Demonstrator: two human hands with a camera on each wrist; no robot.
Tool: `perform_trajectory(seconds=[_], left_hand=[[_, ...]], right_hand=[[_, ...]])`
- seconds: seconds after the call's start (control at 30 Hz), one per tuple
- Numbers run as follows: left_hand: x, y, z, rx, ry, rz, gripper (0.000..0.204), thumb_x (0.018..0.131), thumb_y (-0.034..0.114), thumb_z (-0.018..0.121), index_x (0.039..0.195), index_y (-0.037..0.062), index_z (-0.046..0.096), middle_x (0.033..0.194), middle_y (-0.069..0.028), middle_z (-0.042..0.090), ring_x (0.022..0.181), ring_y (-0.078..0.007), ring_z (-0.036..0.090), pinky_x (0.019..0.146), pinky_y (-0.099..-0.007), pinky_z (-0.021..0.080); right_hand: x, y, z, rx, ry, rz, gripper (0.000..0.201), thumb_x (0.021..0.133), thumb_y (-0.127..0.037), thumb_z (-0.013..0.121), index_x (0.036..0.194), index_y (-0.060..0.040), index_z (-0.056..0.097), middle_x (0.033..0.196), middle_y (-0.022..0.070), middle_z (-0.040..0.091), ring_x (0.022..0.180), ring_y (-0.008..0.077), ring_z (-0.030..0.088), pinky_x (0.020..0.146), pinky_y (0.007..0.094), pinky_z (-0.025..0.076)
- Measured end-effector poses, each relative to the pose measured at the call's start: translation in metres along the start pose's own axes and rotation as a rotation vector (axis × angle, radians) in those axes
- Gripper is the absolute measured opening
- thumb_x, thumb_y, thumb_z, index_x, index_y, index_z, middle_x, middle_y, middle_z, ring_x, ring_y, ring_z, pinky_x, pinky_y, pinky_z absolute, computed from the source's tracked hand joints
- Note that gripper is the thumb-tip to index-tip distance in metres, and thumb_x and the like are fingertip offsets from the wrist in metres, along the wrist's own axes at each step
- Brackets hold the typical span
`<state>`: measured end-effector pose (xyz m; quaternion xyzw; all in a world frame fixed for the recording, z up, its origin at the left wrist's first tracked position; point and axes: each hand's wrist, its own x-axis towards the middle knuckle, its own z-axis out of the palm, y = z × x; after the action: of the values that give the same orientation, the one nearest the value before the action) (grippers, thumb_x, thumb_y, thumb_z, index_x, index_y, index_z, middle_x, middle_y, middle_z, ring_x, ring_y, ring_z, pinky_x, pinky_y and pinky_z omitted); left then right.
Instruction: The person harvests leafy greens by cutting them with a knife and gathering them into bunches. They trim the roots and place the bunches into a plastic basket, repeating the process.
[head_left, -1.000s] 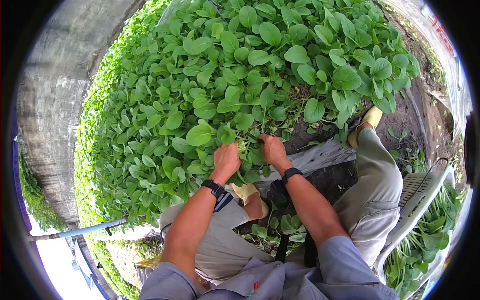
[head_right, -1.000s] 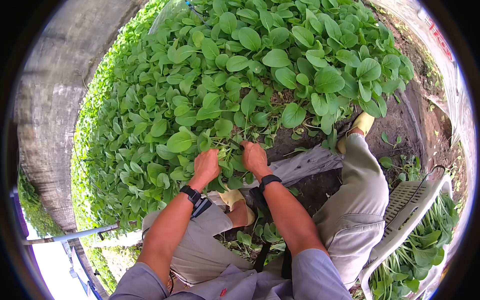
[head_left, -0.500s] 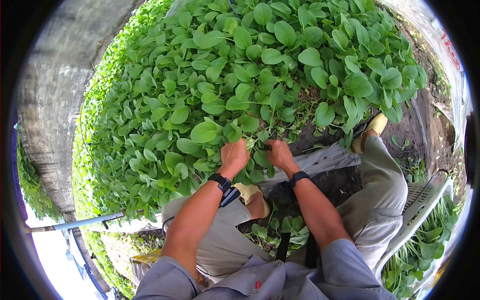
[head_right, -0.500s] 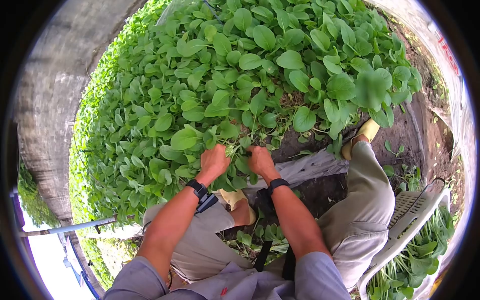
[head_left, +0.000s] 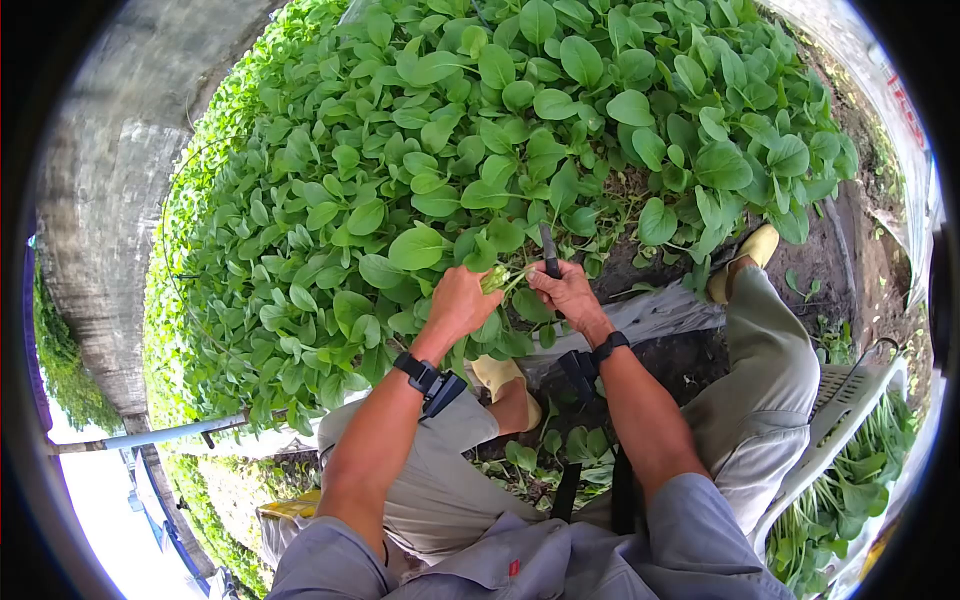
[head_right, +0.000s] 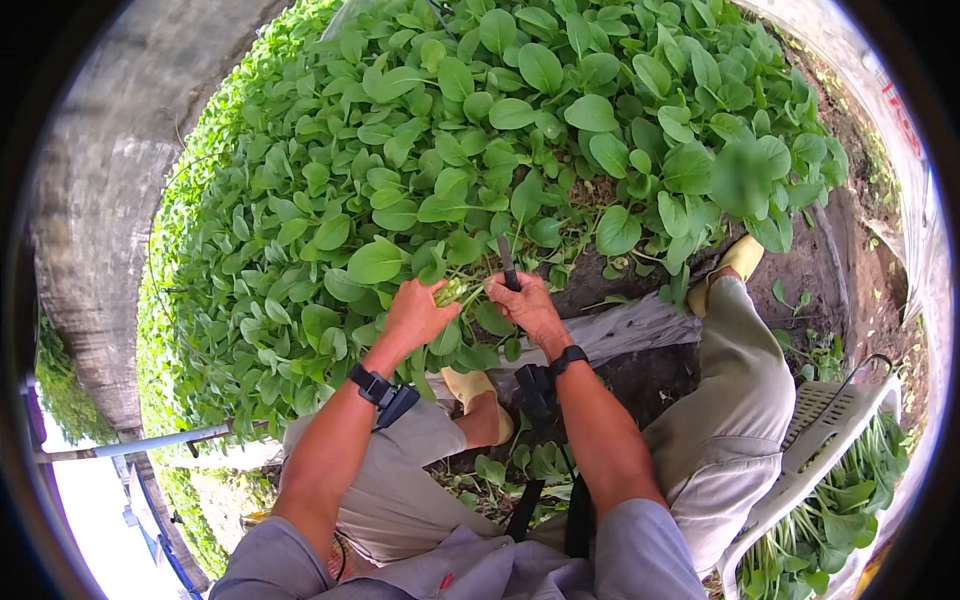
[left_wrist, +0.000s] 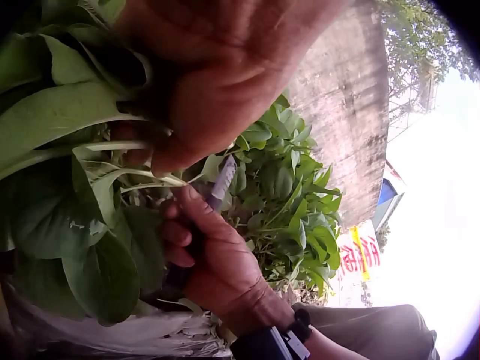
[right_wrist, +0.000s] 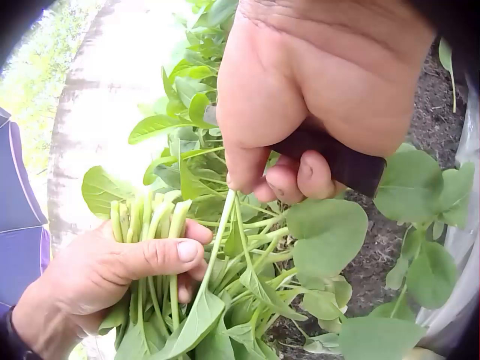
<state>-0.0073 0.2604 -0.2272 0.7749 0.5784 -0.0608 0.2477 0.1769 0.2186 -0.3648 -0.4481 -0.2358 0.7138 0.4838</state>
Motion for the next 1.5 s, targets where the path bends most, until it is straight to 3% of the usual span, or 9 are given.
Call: perform_trajectory(seconds=[0.17,0.33,0.5,0.57,0.63,1.03,1.17,1.23,1.5], left_hand=[[-0.015,0.054,-0.032,-0.23,0.346,0.291,0.041,0.083,0.02,0.074,0.114,-0.0071,0.071,0.094,-0.0263,0.072,0.088,-0.0423,0.071,0.082,-0.0441,0.057],[-0.024,0.075,-0.034,-0.166,0.198,0.18,0.033,0.083,0.02,0.073,0.103,-0.0063,0.071,0.082,-0.0274,0.069,0.086,-0.0468,0.068,0.078,-0.0472,0.054],[-0.032,0.078,0.022,-0.089,-0.395,0.146,0.036,0.08,0.012,0.069,0.113,-0.0023,0.07,0.101,-0.0303,0.07,0.105,-0.0475,0.067,0.091,-0.0525,0.054],[-0.03,0.039,0.089,-0.073,-0.331,0.165,0.043,0.079,0.009,0.069,0.121,0.0004,0.067,0.109,-0.0303,0.068,0.111,-0.047,0.065,0.092,-0.0521,0.054],[-0.031,0.026,0.111,-0.049,-0.267,0.19,0.051,0.078,0.006,0.069,0.129,0.0032,0.064,0.117,-0.0303,0.066,0.117,-0.0464,0.063,0.093,-0.0517,0.054],[-0.008,-0.015,0.139,0.162,-0.56,0.084,0.037,0.077,0.001,0.059,0.111,-0.0067,0.069,0.116,-0.0283,0.067,0.116,-0.0456,0.063,0.098,-0.051,0.053],[-0.012,-0.026,0.147,0.159,-0.516,0.13,0.029,0.077,0.002,0.06,0.103,-0.0091,0.067,0.117,-0.0283,0.066,0.115,-0.0463,0.063,0.097,-0.0509,0.053],[-0.019,-0.024,0.146,0.082,-0.331,0.273,0.021,0.079,0.002,0.064,0.096,-0.009,0.067,0.11,-0.0311,0.069,0.1,-0.0494,0.069,0.083,-0.052,0.058],[-0.033,0.006,0.105,-0.064,-0.366,0.178,0.04,0.079,0.008,0.066,0.115,-0.0086,0.066,0.123,-0.0264,0.065,0.116,-0.0446,0.063,0.1,-0.0473,0.051]], right_hand=[[-0.03,-0.086,0.01,-0.255,-0.073,-0.16,0.022,0.093,-0.024,0.078,0.096,-0.0025,0.077,0.071,-0.0058,0.058,0.061,0.0055,0.047,0.055,0.0265,0.039],[-0.042,-0.089,-0.028,-0.404,-0.228,-0.015,0.028,0.093,-0.028,0.078,0.103,-0.002,0.077,0.08,-0.0009,0.069,0.064,0.0091,0.058,0.058,0.0267,0.047],[-0.035,-0.016,-0.089,-1.077,-0.165,0.295,0.031,0.095,-0.021,0.071,0.119,-0.003,0.073,0.093,0.011,0.074,0.076,0.0251,0.072,0.072,0.0385,0.059],[-0.025,0.024,-0.095,-0.954,-0.152,0.407,0.033,0.094,-0.02,0.069,0.124,-0.0042,0.072,0.1,0.0145,0.075,0.084,0.0311,0.075,0.078,0.043,0.061],[-0.002,0.072,-0.1,-1.452,-0.126,-0.115,0.03,0.092,-0.027,0.066,0.109,-0.0038,0.075,0.101,0.0225,0.074,0.096,0.0413,0.071,0.086,0.0493,0.058],[0.025,0.085,-0.102,-1.563,-0.194,0.372,0.031,0.087,-0.007,0.069,0.117,-0.0039,0.072,0.104,0.0203,0.075,0.102,0.0393,0.073,0.082,0.0491,0.06],[0.002,0.054,-0.127,-1.013,-0.239,0.765,0.023,0.087,-0.007,0.074,0.109,-0.0013,0.074,0.087,0.0151,0.074,0.077,0.0284,0.073,0.064,0.0429,0.057],[-0.015,0.047,-0.129,-0.354,-0.164,0.616,0.022,0.09,-0.013,0.079,0.106,0.0001,0.073,0.082,0.0086,0.07,0.062,0.0156,0.06,0.051,0.0344,0.046],[-0.044,0.059,-0.1,-0.06,-0.133,0.39,0.021,0.089,-0.012,0.084,0.102,0.0011,0.075,0.075,0.0034,0.065,0.059,0.0094,0.054,0.047,0.0252,0.037]])
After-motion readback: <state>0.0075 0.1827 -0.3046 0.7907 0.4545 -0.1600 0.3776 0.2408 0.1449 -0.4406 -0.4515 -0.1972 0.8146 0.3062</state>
